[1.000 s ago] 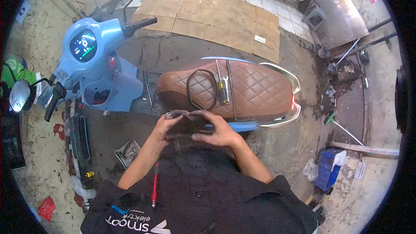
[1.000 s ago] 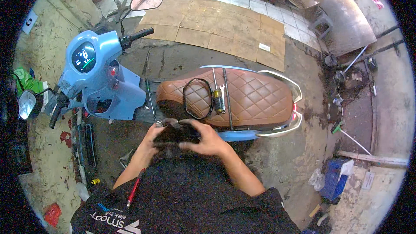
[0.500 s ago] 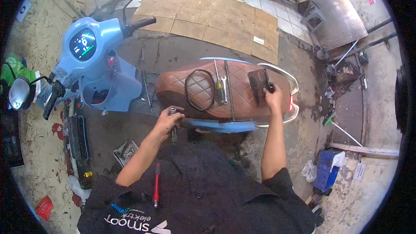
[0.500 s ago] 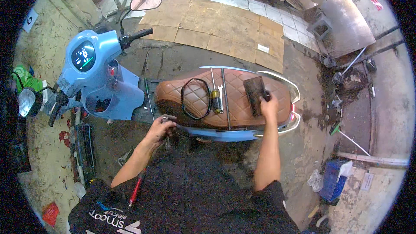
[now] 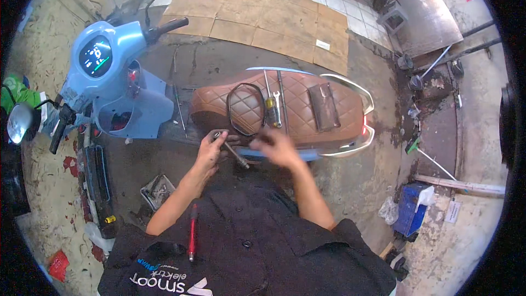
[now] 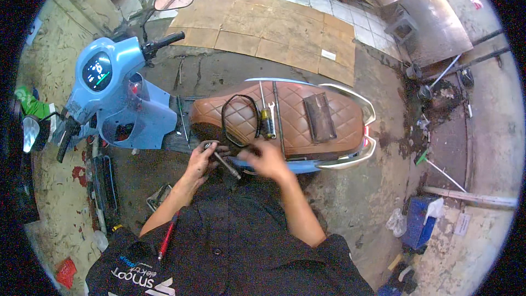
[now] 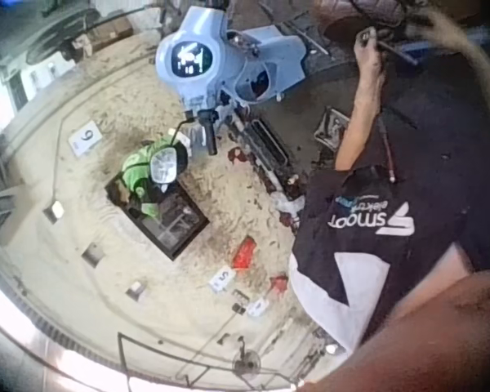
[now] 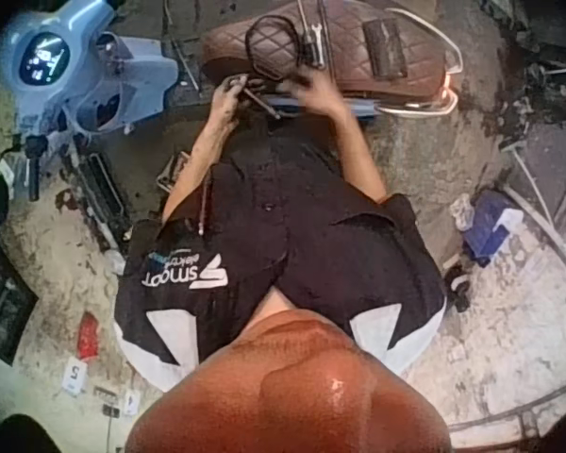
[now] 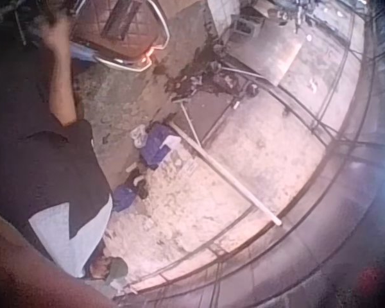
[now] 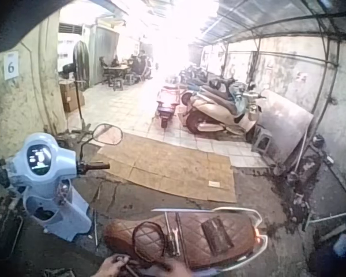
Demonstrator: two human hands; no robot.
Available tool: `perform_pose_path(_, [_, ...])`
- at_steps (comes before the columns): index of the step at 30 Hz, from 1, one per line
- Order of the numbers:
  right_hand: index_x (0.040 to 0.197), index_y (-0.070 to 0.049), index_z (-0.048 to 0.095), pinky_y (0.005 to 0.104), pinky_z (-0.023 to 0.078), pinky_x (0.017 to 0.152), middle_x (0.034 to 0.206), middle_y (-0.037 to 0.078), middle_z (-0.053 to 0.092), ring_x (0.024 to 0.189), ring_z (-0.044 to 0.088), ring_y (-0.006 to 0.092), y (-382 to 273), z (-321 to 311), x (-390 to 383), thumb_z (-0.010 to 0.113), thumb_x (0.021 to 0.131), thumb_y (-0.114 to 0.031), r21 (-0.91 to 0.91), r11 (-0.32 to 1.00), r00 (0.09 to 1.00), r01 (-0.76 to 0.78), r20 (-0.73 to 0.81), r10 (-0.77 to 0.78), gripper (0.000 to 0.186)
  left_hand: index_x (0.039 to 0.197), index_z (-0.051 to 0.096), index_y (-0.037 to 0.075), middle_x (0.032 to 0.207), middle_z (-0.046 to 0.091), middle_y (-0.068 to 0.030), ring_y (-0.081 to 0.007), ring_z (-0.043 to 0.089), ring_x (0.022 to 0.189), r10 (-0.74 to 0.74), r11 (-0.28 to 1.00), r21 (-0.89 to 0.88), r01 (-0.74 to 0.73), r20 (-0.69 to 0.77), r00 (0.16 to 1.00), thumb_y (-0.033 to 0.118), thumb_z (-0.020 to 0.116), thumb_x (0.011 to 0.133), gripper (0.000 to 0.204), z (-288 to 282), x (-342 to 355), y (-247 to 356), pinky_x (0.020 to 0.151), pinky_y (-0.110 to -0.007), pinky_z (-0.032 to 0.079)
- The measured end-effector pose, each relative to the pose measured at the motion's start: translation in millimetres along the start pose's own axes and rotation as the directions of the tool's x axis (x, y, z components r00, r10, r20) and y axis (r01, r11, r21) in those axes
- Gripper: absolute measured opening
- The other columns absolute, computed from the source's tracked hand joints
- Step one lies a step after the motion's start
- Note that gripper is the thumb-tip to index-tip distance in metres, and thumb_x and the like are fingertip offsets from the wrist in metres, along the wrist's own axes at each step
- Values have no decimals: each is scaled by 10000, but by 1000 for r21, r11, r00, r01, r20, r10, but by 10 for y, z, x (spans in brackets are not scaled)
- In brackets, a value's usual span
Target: The person removes parts from a blue scooter, places them on the seat, then uses a screwdriver to remove the front handlebar casing and handle internal wires.
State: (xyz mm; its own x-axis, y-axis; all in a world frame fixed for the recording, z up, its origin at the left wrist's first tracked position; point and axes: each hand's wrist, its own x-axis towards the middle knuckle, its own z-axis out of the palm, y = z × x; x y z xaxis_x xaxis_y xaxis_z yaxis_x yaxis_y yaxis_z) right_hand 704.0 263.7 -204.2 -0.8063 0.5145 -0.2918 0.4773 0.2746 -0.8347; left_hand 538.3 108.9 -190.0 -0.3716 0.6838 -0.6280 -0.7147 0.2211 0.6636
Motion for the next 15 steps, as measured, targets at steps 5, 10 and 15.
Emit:
perform_pose_path(5, [1175, 12, 548, 402, 449, 892, 1070, 258, 616, 1020, 599, 363, -253, 305, -86, 597, 883, -265, 129, 991, 999, -25, 36, 21, 405, 1308, 354, 5, 1167, 586, -187, -257, 585, 1054, 121, 977, -186, -105, 75, 990, 310, 607, 903, 567, 69, 141, -11, 898, -390, 467])
perform_pose_path(10, [1116, -4, 552, 473, 475, 778, 926, 261, 629, 907, 604, 429, 133, -111, 167, 568, 870, -193, -111, 994, 891, -18, -452, -34, 311, 1358, 306, 28, 1159, 597, -185, -214, 605, 977, 269, 918, 298, -262, 19, 963, 200, 605, 905, 570, -258, 135, 79, 861, -340, 476])
perform_pose_path(15, [1078, 105, 537, 514, 468, 801, 957, 337, 596, 893, 580, 489, 633, -324, 627, 558, 829, -170, -259, 897, 771, -358, -623, 128, 372, 1289, 412, 20, 1026, 650, -151, -175, 615, 895, 197, 907, 384, -173, -25, 980, 223, 644, 876, 516, -753, 96, -16, 775, -315, 494])
